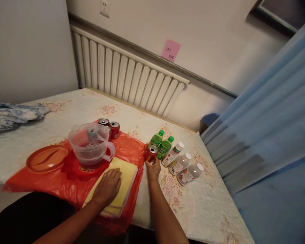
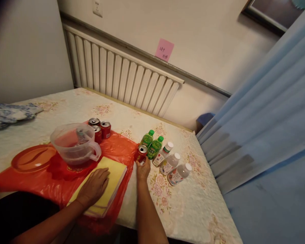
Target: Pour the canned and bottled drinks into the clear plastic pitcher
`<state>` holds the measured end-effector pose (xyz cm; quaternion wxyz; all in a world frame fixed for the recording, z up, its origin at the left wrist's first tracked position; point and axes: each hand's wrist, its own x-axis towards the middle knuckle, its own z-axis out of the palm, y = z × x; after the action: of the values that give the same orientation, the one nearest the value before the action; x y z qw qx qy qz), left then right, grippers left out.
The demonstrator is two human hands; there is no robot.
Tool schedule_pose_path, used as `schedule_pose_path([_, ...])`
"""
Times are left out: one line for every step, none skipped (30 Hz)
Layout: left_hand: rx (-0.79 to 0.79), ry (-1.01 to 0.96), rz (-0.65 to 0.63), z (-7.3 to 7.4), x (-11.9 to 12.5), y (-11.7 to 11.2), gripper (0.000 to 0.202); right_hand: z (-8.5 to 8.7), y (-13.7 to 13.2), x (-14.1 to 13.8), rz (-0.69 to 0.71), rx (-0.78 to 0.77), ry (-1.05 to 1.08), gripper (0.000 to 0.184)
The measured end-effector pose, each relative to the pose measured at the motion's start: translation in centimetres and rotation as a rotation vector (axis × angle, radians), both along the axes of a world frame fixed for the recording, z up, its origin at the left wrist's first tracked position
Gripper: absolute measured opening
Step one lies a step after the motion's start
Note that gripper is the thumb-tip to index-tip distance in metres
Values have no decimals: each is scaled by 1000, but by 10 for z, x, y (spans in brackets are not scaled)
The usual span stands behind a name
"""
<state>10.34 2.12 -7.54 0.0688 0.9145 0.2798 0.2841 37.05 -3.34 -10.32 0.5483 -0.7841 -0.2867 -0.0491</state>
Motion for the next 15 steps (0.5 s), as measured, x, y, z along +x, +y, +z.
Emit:
schedule_pose_path([2, 5, 3, 1, 0, 0, 23, 0, 0, 0, -1, -3, 0, 60])
schedule_pose_path([2, 8, 5, 1, 0, -1, 24, 0, 0, 0, -3, -6, -1, 60])
schedule_pose_path([2, 9, 5, 2, 0, -1, 24, 0, -1, 0, -4, -8, -1, 59])
schedule_pose_path([1, 9, 2, 3, 0, -2, 24, 0, -1, 0, -4, -10, -2, 59])
schedule_pose_path([1, 8, -1, 3, -1, -2, 24, 0, -1, 0, -4, -12, -3, 58])
schedule_pose_path([2, 6, -5, 4, -1, -2, 24, 1, -2, 0, -2, -14, -4, 58])
schedule_pose_path([3, 3, -10, 4, -1, -2, 24, 1, -2, 0, -1, -14, -4, 57])
schedule_pose_path([4, 1, -13, 5, -1, -2, 24, 2, -2, -1, 2, -14, -4, 56])
schedule_pose_path([4, -3, -12, 5, -1, -2, 23, 2, -2, -1, 5, -13, -3, 55])
schedule_pose_path([4, -5, -10, 5, -1, -2, 23, 3, -2, -2, 8, -12, -2, 55])
schedule_pose_path([4, -8, -7, 4, -1, -2, 23, 3, -2, -2, 11, -12, 0, 54])
schedule_pose_path([4, -11, -5, 4, -1, -2, 23, 4, -2, -2, 14, -12, 3, 54])
schedule_pose_path([4, -13, -4, 4, -1, -2, 23, 4, -2, -2, 17, -13, 6, 54])
schedule_pose_path([3, -16, -4, 4, -1, -2, 23, 4, -2, -2, 19, -15, 10, 55])
schedule_pose_path([2, -17, -4, 4, -2, -2, 23, 4, -2, -2, 21, -17, 14, 56])
